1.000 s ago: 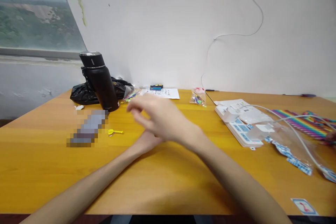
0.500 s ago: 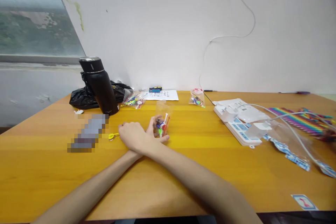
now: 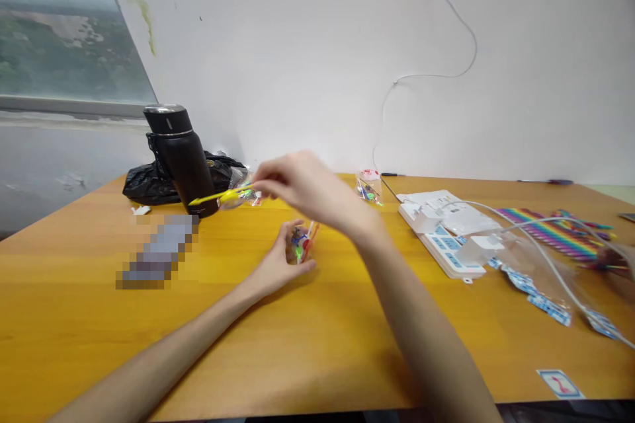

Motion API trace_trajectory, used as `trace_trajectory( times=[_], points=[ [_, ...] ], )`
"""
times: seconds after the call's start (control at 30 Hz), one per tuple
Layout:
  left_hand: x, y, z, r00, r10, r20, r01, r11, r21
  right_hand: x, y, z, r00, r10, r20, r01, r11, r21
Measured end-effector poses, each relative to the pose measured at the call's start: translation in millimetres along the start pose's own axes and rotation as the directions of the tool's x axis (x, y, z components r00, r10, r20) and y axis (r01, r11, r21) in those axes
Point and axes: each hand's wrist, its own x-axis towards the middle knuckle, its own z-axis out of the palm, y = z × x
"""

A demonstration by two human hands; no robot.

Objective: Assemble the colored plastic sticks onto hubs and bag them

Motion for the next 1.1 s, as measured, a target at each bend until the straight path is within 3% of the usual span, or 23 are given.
trace_trajectory(
  times=[0.17, 0.33, 0.63, 0.93, 1.1],
  points=[
    [0, -2, -0.7, 0.999, -0.001, 0.040, 0.001, 1.000, -0.011, -40, 12, -66, 0.971, 0.138, -0.195, -0.124, 0.989, 0.084],
    [2, -1, -2.1, 0.999, 0.007, 0.043, -0.004, 0.998, -0.061, -59, 29, -89, 0.938, 0.251, -0.239, -0.227, 0.966, 0.125],
    [0, 4, -1.2, 0.998, 0.008, 0.068, -0.002, 0.995, -0.097, -48, 45, -72, 0.959, 0.266, -0.101, -0.266, 0.964, 0.010],
    [-2, 11, 3.1, 0.995, 0.019, 0.103, 0.003, 0.978, -0.207, -29, 54, -39, 0.967, 0.179, 0.179, -0.187, 0.982, 0.026],
    [-4, 19, 6.0, 0.996, -0.034, 0.082, 0.055, 0.961, -0.271, -26, 54, -35, 0.971, 0.170, 0.168, -0.181, 0.982, 0.054]
  ],
)
